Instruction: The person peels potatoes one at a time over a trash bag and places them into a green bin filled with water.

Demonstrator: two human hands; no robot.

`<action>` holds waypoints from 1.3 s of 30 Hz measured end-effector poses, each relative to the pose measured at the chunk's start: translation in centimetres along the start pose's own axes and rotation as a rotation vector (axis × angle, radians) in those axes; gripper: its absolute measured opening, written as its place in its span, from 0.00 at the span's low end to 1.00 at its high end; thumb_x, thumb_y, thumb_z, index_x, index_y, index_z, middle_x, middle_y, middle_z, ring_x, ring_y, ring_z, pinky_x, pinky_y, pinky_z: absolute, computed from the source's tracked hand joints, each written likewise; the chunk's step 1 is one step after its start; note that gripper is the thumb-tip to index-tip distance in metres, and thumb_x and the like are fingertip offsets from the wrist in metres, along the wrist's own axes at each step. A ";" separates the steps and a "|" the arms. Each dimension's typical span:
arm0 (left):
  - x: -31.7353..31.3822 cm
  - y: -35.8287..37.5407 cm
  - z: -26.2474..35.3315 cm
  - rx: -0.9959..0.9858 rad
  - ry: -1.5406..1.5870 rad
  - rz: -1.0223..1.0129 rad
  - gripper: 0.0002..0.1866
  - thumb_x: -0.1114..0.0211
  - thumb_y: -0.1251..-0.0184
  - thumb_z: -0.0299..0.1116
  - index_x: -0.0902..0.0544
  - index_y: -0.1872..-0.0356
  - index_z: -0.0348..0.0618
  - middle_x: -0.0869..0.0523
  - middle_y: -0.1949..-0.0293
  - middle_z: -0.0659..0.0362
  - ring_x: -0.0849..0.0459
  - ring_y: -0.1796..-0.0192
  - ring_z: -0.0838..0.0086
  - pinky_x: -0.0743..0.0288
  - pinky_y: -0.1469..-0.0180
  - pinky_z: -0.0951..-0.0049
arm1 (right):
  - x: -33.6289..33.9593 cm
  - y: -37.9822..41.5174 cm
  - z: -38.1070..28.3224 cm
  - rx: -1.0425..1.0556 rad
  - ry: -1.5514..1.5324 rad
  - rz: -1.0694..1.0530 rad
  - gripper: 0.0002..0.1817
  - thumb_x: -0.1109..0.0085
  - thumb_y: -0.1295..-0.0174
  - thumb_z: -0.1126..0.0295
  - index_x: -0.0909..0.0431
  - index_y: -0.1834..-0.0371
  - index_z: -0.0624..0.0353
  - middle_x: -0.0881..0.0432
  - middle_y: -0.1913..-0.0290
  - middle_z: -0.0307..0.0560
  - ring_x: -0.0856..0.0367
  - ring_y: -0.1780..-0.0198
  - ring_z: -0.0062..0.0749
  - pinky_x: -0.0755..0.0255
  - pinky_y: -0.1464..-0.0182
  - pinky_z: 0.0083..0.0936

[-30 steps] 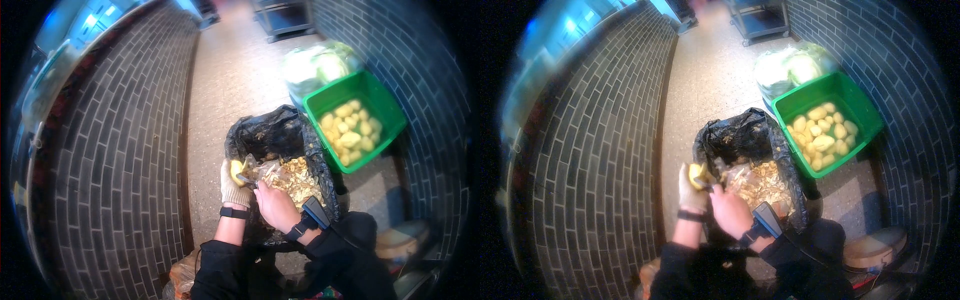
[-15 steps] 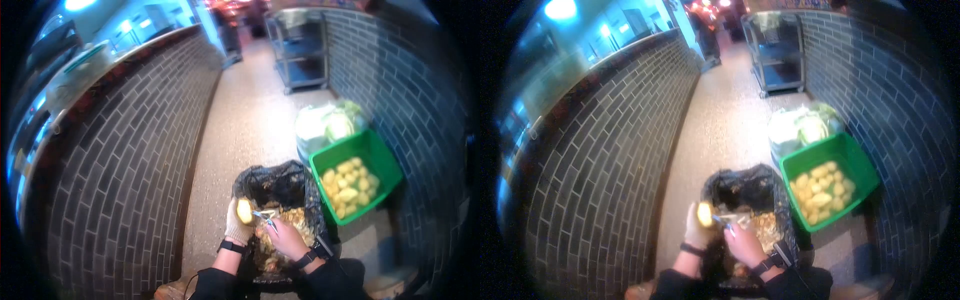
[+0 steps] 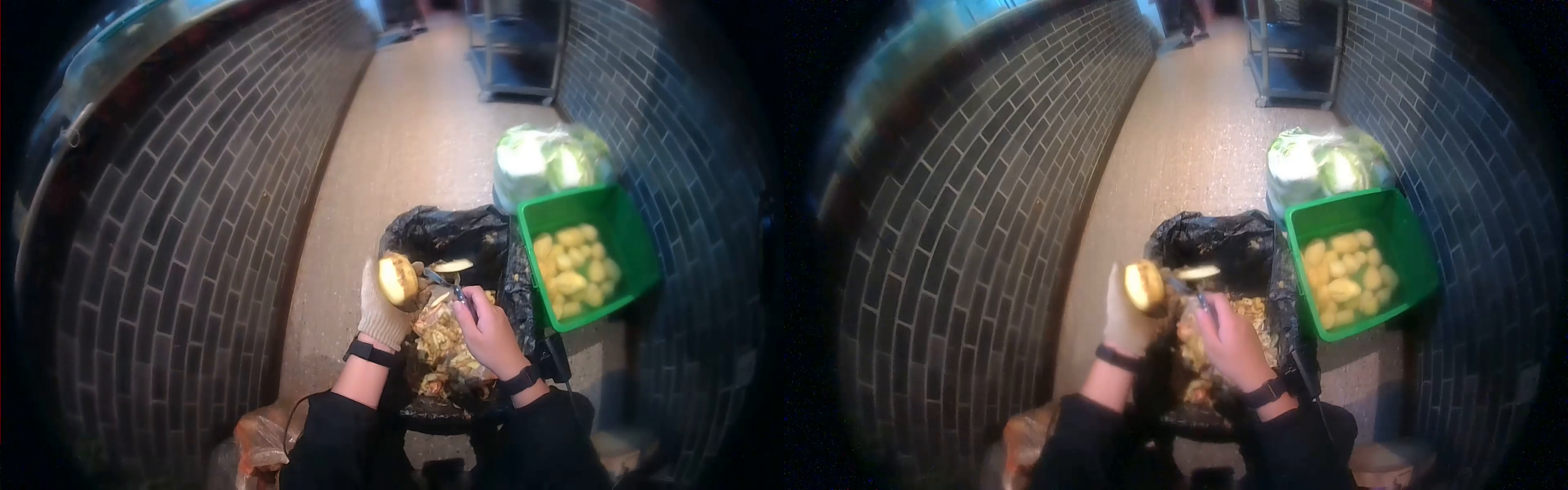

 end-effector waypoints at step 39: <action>0.1 -0.7 -1.2 -0.132 -0.501 -0.086 0.13 0.43 0.26 0.45 0.22 0.53 0.48 0.18 0.59 0.62 0.18 0.60 0.77 0.22 0.59 0.74 | -0.8 0.3 -0.5 0.190 0.149 0.130 0.13 0.51 0.29 0.66 0.25 0.52 0.64 0.19 0.72 0.59 0.19 0.68 0.56 0.25 0.65 0.45</action>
Point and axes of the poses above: each hand's wrist, its own y-axis away from the middle knuckle, its own x-axis out of the back of the hand, z = x × y, the point moved 5 cm from there along -y, towards the middle knuckle
